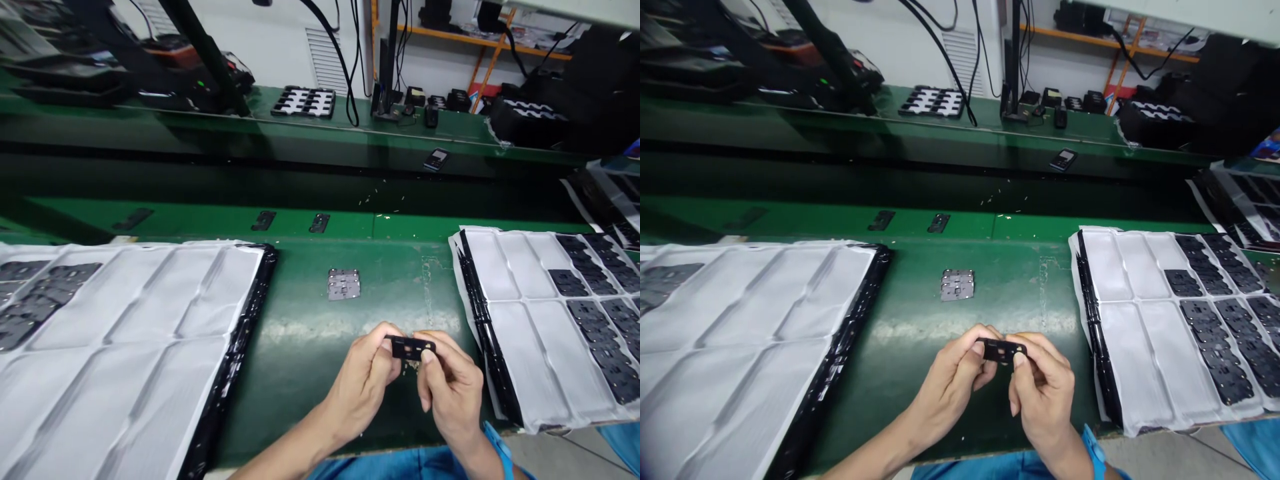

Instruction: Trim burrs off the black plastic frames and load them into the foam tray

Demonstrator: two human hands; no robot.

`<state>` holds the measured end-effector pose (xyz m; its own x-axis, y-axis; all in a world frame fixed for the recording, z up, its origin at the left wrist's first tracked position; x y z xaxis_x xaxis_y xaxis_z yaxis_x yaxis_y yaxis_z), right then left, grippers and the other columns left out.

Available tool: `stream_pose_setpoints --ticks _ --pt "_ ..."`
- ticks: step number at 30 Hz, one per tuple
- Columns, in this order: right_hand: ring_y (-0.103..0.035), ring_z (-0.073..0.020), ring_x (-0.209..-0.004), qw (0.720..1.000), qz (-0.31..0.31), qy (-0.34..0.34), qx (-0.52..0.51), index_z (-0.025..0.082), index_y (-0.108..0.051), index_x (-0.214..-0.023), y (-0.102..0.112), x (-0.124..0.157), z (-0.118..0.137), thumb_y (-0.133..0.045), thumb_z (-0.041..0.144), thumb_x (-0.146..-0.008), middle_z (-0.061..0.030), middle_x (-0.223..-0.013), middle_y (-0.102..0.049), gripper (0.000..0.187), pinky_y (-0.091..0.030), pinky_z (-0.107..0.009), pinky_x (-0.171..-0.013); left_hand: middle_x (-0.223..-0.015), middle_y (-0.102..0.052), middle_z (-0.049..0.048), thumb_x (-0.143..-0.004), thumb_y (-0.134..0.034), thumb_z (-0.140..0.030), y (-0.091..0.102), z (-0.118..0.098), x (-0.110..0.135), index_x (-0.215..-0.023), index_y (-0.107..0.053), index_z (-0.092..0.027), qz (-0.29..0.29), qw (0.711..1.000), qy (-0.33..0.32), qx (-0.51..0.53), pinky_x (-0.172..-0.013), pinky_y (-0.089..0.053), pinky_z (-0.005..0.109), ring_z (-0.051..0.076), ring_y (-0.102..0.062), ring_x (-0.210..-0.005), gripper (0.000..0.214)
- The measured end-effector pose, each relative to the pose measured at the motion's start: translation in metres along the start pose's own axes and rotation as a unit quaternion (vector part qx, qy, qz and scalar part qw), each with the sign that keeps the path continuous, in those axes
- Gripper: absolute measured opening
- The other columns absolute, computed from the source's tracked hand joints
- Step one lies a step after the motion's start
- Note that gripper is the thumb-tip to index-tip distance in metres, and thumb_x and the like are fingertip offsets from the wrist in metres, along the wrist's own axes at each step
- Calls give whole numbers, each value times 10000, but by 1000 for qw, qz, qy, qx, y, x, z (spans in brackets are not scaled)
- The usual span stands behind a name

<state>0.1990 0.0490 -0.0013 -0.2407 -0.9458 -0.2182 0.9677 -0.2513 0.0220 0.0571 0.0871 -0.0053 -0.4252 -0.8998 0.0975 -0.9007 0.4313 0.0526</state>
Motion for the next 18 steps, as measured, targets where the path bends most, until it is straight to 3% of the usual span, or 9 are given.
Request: stream_pose_setpoints --ticks 6,10,11,13,16,18 --pt "-527 -40 -311 1000 2 -9 -6 214 -813 -1040 0 -2 1 -608 244 -1034 -81 -962 -759 207 -406 -206 -309 -591 -400 -83 -1098 -289 -400 1 -6 0 -899 -527 -210 4 1000 -12 -5 -563 -317 263 129 -336 -523 364" --pt "-548 -38 -323 1000 -11 -22 -17 208 -806 -1023 3 -4 -1 -630 248 -1025 -76 -980 -756 180 -424 -197 -324 -622 -519 -50 -1102 -295 -368 6 -13 1 -964 -588 -191 39 999 -22 -26 -606 -403 269 144 -475 -574 369" --pt "-556 -40 -328 999 -13 -28 -17 205 -805 -1015 3 -5 -1 -630 245 -1025 -76 -980 -758 180 -433 -193 -330 -656 -556 -41 -1103 -316 -347 9 -14 2 -1014 -598 -190 36 998 -32 -43 -627 -434 270 147 -523 -601 335" --pt "-574 -45 -338 999 -14 -39 -16 196 -803 -986 2 -6 -1 -621 238 -1030 -71 -951 -762 192 -441 -183 -335 -784 -625 -15 -1092 -394 -267 18 -21 2 -1108 -590 -202 -30 991 -84 -104 -670 -481 264 147 -594 -679 208" --pt "-616 -67 -360 999 -17 -37 -20 194 -807 -974 -1 -6 2 -623 227 -1029 -42 -849 -751 195 -473 -169 -347 -997 -643 34 -1026 -555 -126 24 -43 8 -1102 -586 -212 -166 927 -240 -236 -738 -507 258 150 -627 -835 119" --pt "-641 -84 -383 999 -26 -26 -16 201 -812 -1006 -4 -5 6 -628 212 -1025 -17 -775 -732 185 -515 -172 -372 -1018 -627 53 -988 -614 -62 14 -54 14 -1058 -608 -190 -184 876 -331 -300 -770 -504 270 162 -604 -875 147"
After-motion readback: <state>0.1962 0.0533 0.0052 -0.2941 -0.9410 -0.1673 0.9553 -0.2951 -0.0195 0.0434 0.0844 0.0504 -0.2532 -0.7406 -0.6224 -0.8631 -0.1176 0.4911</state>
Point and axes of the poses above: each hand's wrist, its own x-axis away from the middle knuckle, its own y-axis out of the back of the hand, z = x × y, the point moved 6 cm from there along -x, towards the middle knuckle
